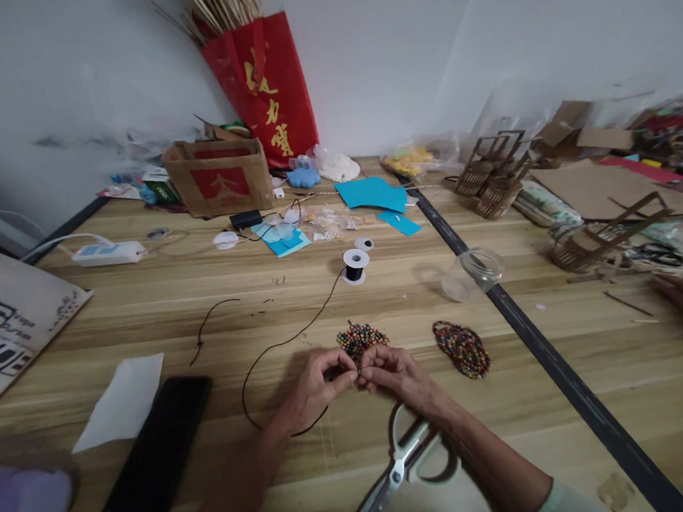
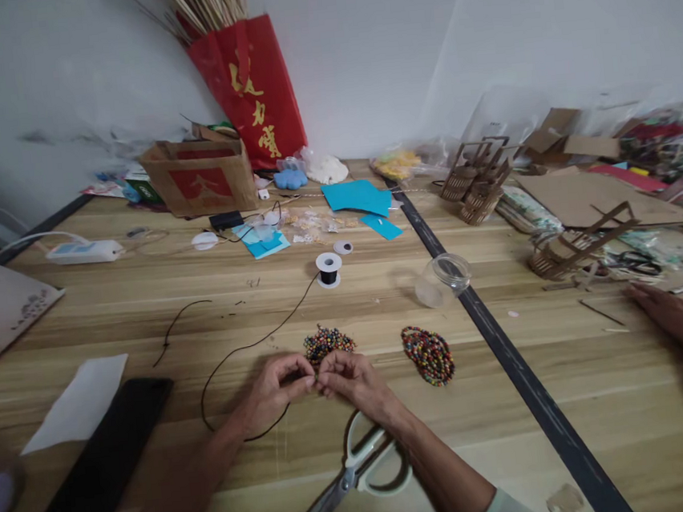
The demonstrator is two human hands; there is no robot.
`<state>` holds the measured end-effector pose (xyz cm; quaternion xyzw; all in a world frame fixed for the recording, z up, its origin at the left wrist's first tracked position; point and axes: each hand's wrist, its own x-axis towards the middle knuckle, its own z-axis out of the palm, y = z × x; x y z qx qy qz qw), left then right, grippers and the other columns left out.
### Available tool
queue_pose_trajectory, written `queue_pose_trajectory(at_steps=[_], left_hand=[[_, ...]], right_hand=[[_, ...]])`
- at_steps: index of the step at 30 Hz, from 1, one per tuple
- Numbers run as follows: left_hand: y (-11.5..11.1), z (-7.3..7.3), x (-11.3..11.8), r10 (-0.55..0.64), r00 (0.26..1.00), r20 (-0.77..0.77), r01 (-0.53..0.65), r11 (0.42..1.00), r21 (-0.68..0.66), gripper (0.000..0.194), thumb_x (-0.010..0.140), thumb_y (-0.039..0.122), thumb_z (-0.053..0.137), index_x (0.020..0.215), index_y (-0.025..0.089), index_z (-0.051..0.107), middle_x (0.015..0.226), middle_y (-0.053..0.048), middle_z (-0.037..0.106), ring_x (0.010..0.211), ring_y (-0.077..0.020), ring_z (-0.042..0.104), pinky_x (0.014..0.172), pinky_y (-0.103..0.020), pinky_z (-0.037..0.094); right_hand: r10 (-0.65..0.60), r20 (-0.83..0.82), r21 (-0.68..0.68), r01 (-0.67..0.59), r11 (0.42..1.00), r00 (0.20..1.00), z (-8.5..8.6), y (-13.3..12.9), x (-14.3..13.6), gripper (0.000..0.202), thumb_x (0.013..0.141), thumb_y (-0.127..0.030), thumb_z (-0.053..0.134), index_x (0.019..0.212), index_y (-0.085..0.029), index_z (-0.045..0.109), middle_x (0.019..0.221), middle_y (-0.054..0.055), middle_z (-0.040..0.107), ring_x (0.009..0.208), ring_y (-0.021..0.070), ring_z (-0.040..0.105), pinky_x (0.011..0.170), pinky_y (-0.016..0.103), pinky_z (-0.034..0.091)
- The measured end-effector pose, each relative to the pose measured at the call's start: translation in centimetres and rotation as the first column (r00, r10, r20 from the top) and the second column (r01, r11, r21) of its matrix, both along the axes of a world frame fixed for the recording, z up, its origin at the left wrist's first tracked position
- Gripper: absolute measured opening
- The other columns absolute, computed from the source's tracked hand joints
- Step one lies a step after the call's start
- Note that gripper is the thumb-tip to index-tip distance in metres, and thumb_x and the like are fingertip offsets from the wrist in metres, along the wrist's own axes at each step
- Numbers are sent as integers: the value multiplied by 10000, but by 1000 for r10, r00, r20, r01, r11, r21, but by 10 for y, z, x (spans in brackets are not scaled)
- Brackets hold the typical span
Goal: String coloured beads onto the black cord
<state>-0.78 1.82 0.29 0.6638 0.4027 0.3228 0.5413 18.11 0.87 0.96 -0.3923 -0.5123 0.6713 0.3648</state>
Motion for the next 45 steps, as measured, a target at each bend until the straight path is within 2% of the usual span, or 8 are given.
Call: queue_pose_trajectory(at_steps=[5,11,18,23,28,33,39,45], left_hand=[[0,1,0,34,998,58,-30,998,-59,115,834,245,553,806,153,617,780,-24,621,770,-160,568,728,-257,431],[1,3,-1,87,991,101,-78,993,-92,173,828,272,530,856,142,642,812,-48,646,777,-173,575,712,-263,438],[0,9,1,88,995,56,-84,993,-77,151,813,268,585,829,148,674,815,-45,678,788,-177,604,726,-261,455],[1,2,2,57,996,66,-52,996,-71,96,755,228,676,800,143,685,793,-30,690,761,-162,608,723,-247,450],[2,-3,1,63,996,56,-62,998,-16,97,756,230,684,719,140,680,702,-12,664,682,-140,572,678,-237,427],[2,-3,0,67,996,55,-66,998,-9,103,762,226,673,707,140,679,678,-4,649,660,-132,551,658,-234,411],[2,-2,3,139,987,78,-134,989,-69,121,737,245,663,680,139,649,635,7,602,605,-116,506,594,-223,388],[3,-10,4,236,965,115,-220,966,-137,140,718,276,675,697,142,640,630,8,587,594,-111,492,567,-218,374]], right_hand=[[1,-16,51,0,999,1000,3,-2,-1,374,785,-513,692,768,-155,583,712,10,596,622,107,527,612,239,438],[-45,-14,105,46,993,999,1,-4,-3,374,811,-519,667,774,-164,555,675,-7,559,611,106,498,598,234,402],[-86,39,134,80,988,996,6,-5,-3,388,802,-551,652,771,-179,548,652,-11,534,592,117,468,579,246,372],[-75,68,168,63,984,995,3,-5,-3,375,824,-538,631,775,-175,551,644,-19,501,590,114,432,567,243,333],[-65,103,193,45,980,993,-5,-6,-1,337,848,-503,617,792,-178,551,672,-19,481,622,120,424,577,245,324],[-77,113,198,54,979,991,-5,-6,-1,332,844,-495,625,781,-177,553,664,-23,475,616,117,424,572,241,330],[-212,98,216,188,958,972,0,1,6,328,827,-491,635,771,-179,552,641,-21,486,584,113,427,544,235,340],[-395,136,268,350,897,908,2,9,16,265,800,-434,658,765,-187,569,672,-8,542,608,134,493,569,245,399]])
